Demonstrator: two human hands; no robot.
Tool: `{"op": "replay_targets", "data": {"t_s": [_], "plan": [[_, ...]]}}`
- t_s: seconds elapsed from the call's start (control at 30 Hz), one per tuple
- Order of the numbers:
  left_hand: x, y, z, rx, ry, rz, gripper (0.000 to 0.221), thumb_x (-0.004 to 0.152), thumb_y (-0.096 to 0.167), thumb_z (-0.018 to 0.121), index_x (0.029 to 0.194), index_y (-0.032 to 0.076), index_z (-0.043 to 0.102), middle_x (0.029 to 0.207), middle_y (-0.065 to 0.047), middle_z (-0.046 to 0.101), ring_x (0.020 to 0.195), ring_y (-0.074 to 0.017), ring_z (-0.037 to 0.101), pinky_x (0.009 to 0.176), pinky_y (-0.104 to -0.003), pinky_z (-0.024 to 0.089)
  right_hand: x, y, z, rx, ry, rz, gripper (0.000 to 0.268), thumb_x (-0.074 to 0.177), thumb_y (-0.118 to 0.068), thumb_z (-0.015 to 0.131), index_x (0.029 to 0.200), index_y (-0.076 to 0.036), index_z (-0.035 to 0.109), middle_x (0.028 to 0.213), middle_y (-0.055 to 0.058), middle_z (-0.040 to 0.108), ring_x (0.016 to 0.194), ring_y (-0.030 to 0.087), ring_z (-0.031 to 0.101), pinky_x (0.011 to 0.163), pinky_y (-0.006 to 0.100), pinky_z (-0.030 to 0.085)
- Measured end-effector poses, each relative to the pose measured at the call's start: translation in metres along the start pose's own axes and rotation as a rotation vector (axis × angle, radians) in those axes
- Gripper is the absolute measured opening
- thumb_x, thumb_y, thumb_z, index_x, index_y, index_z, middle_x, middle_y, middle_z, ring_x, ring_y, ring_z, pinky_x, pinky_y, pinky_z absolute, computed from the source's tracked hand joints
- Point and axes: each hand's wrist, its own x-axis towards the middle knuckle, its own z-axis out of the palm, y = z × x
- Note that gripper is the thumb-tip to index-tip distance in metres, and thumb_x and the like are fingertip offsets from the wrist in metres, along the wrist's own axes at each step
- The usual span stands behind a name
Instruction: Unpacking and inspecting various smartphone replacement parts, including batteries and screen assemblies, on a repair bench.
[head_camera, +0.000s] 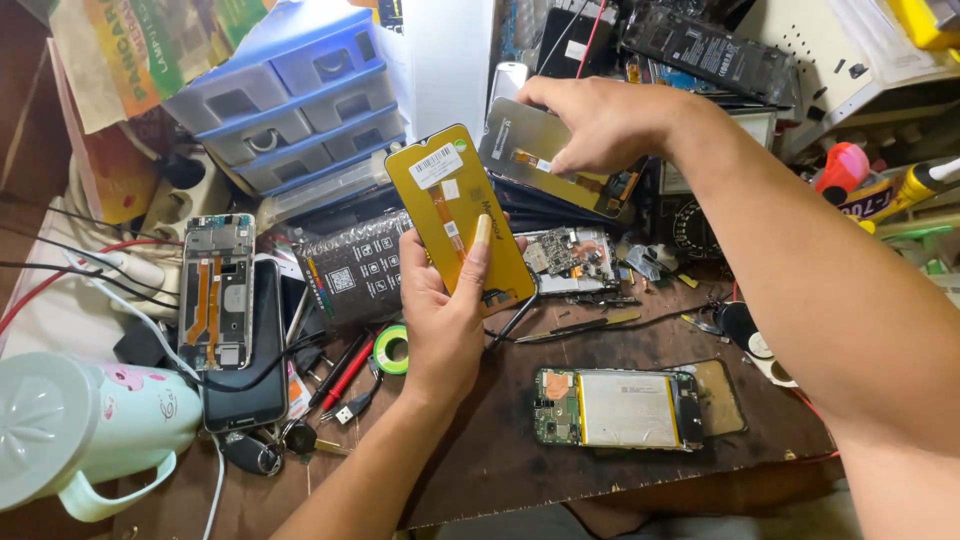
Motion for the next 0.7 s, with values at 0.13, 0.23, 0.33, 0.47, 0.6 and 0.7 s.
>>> {"op": "replay_targets", "data": {"t_s": [0.13, 0.23, 0.33, 0.47, 0.6, 0.7], "plan": [[-0.001, -0.002, -0.001, -0.014, -0.008, 0.015, 0.032, 0.098, 0.016, 0.062, 0.123, 0.008, 0.043, 0.125, -0.017, 0.067, 0.097, -0.0307, 0.078, 0.083, -0.047, 0.067, 0.003, -0.001, 0.005, -0.035, 0.025, 0.016, 0.080, 0.086, 0.002, 0.065, 0.157, -0.022, 0.037, 0.118, 0.019, 0.065, 0.079, 0.031, 0.071, 0.065, 0.043, 0.060], [-0.002, -0.002, 0.001, -0.025, -0.012, 0.011, 0.035, 0.098, 0.016, 0.063, 0.125, 0.007, 0.044, 0.126, -0.017, 0.067, 0.096, -0.0310, 0.078, 0.081, -0.047, 0.069, 0.027, 0.026, 0.013, -0.226, 0.152, -0.143, 0.082, 0.078, -0.016, 0.068, 0.156, -0.019, 0.042, 0.130, 0.012, 0.065, 0.114, 0.031, 0.062, 0.092, 0.043, 0.047], [-0.003, -0.002, 0.001, 0.021, -0.027, 0.000, 0.036, 0.098, 0.018, 0.063, 0.127, 0.009, 0.043, 0.125, -0.016, 0.068, 0.096, -0.0309, 0.078, 0.083, -0.046, 0.069, 0.032, 0.039, 0.022, -0.234, 0.219, -0.218, 0.080, 0.077, -0.015, 0.066, 0.153, -0.017, 0.045, 0.125, 0.012, 0.060, 0.113, 0.032, 0.056, 0.093, 0.045, 0.044], [-0.004, -0.010, -0.002, 0.021, -0.047, 0.038, 0.033, 0.099, 0.017, 0.064, 0.125, 0.008, 0.045, 0.124, -0.014, 0.068, 0.097, -0.0284, 0.077, 0.085, -0.045, 0.068, 0.022, 0.057, 0.037, -0.306, 0.330, -0.349, 0.073, 0.081, -0.018, 0.069, 0.149, -0.008, 0.045, 0.126, 0.022, 0.055, 0.112, 0.041, 0.055, 0.088, 0.053, 0.046], [-0.005, -0.009, -0.001, 0.030, -0.085, 0.051, 0.031, 0.100, 0.018, 0.064, 0.123, 0.010, 0.045, 0.123, -0.014, 0.067, 0.095, -0.0309, 0.078, 0.077, -0.045, 0.069, -0.039, 0.065, 0.047, -0.276, 0.664, -0.658, 0.046, 0.090, -0.006, 0.063, 0.135, 0.003, 0.056, 0.123, 0.026, 0.063, 0.105, 0.044, 0.059, 0.085, 0.052, 0.045], [-0.009, -0.006, 0.000, 0.055, -0.118, 0.041, 0.033, 0.101, 0.019, 0.064, 0.126, 0.010, 0.045, 0.125, -0.014, 0.066, 0.096, -0.0312, 0.078, 0.075, -0.045, 0.070, -0.107, 0.071, 0.074, -0.153, 0.722, -0.709, 0.042, 0.097, -0.004, 0.070, 0.134, 0.007, 0.056, 0.126, 0.023, 0.063, 0.114, 0.039, 0.060, 0.099, 0.050, 0.046]]}}
